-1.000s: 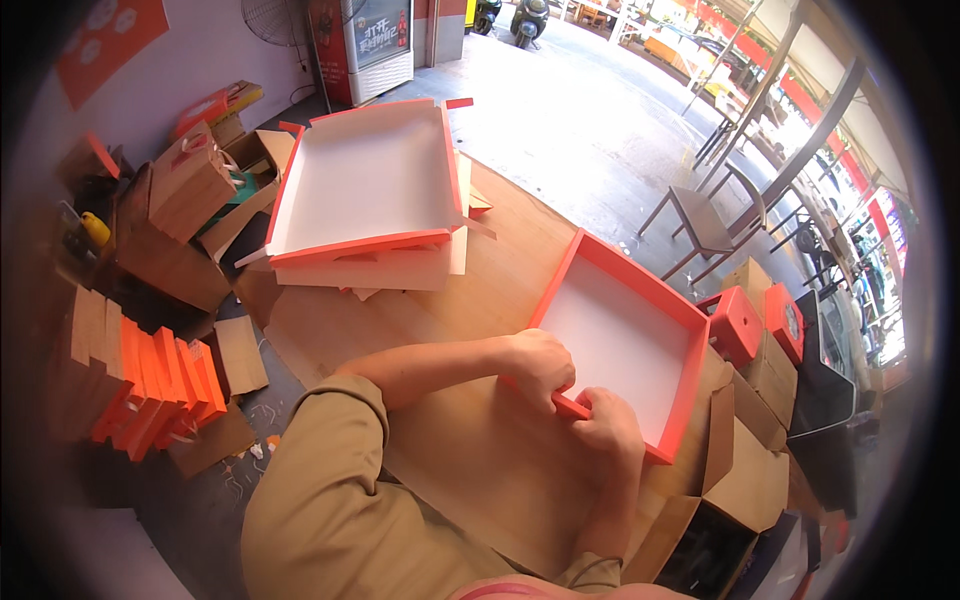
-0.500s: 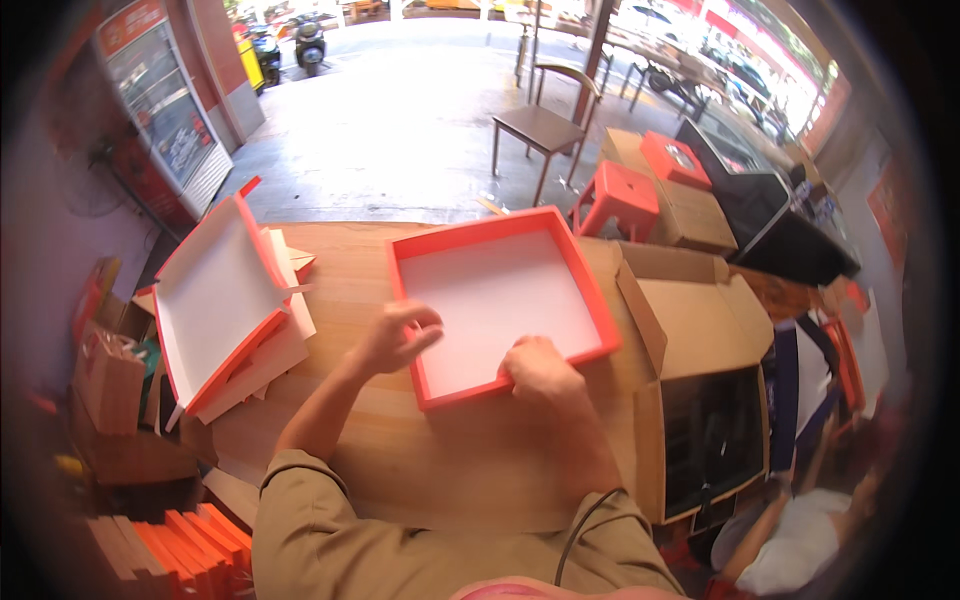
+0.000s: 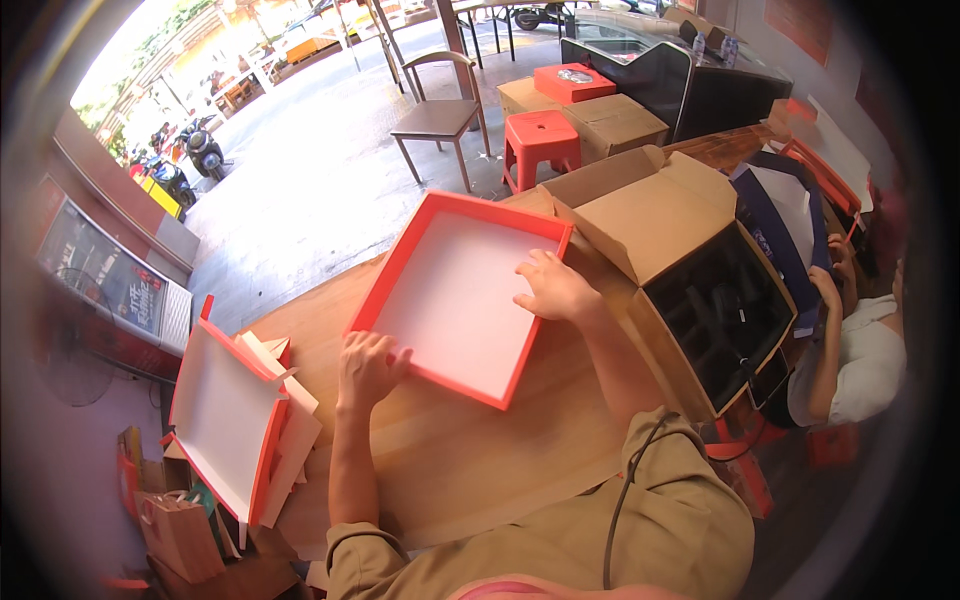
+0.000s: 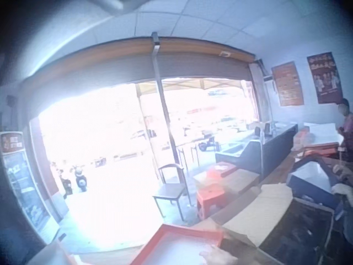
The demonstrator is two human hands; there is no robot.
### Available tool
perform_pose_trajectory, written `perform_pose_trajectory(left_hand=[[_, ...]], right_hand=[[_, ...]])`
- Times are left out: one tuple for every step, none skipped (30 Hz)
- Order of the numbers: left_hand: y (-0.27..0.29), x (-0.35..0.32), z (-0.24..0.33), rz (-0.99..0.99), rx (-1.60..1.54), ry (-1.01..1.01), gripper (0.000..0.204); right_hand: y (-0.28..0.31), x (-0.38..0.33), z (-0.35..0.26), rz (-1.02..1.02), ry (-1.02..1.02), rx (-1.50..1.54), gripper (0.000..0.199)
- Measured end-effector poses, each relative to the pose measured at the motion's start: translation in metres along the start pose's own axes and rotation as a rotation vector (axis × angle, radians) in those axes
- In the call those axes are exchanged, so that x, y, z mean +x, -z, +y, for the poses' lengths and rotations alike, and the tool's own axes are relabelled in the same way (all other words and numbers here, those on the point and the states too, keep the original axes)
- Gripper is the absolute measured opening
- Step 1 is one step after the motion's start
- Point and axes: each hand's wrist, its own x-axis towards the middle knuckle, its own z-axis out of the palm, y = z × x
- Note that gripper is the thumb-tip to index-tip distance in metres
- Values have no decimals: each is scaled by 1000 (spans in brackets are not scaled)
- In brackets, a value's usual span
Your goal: The person assembles cardboard boxes by folding the sides of box bases and cardboard inserts by hand on a wooden table.
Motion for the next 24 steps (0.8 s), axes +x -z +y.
perform_pose_trajectory(left_hand=[[9, 1, 10, -128, -20, 52, 25], [16, 1, 18, -90, -91, 18, 23], [20, -1, 27, -54, -166, -11, 22], [23, -2, 33, -18, -242, -40, 20], [25, -2, 32, -15, -299, 34, 22], [26, -2, 24, 56, -189, 46, 27], [28, -1, 14, 126, -78, 57, 33], [29, -3, 5, 194, 34, 63, 39], [29, -8, -5, 152, 95, 127, 46], [28, -12, -17, 113, 157, 188, 52], [28, -13, -21, 73, 219, 244, 59], [28, -15, -24, 29, 198, 304, 61], [28, -16, -26, -16, 176, 363, 62], [28, -17, -26, -63, 156, 422, 64], [27, -16, -26, -63, 142, 427, 63], [25, -14, -27, -63, 129, 432, 62], [23, -15, -26, -62, 113, 444, 61], [21, -14, -26, -53, 98, 456, 60], [19, -12, -25, -45, 84, 469, 58], [16, -10, -24, -33, 63, 485, 57], [12, -10, -28, 13, 44, 435, 56], [8, -11, -37, 59, 26, 386, 54], [5, -10, -41, 107, 6, 334, 53], [2, -10, -44, 146, -25, 321, 52]], right_hand=[[-1, 1, 2, 26, 44, 7, 58], [-2, 3, 6, 80, 115, 34, 59], [-4, 7, 12, 125, 186, 60, 60], [-6, 10, 18, 171, 257, 86, 61], [-11, 13, 21, 248, 268, 57, 69], [-4, 9, 10, 172, 195, 65, 73], [5, 3, 1, 96, 120, 73, 78], [17, -7, -10, 23, 44, 80, 82], [26, -14, -19, -97, 12, 54, 86], [35, -21, -26, -214, -19, 26, 89], [38, -24, -30, -328, -54, 0, 92], [32, -21, -28, -330, -40, 2, 91], [23, -15, -24, -331, -27, 3, 90], [12, -10, -20, -333, -13, 6, 90], [2, -6, -17, -285, -6, -23, 83], [-7, -3, -14, -237, 2, -52, 77], [-11, -1, -15, -194, 13, -85, 71], [-13, 1, -17, -181, -10, -79, 66], [-14, 4, -19, -170, -33, -74, 61], [-13, 6, -19, -160, -55, -76, 56], [-12, 8, -18, -165, -52, -57, 53], [-11, 10, -14, -171, -50, -39, 51], [-9, 11, -10, -175, -50, -24, 49], [-10, 11, -5, -170, -32, -10, 48]])
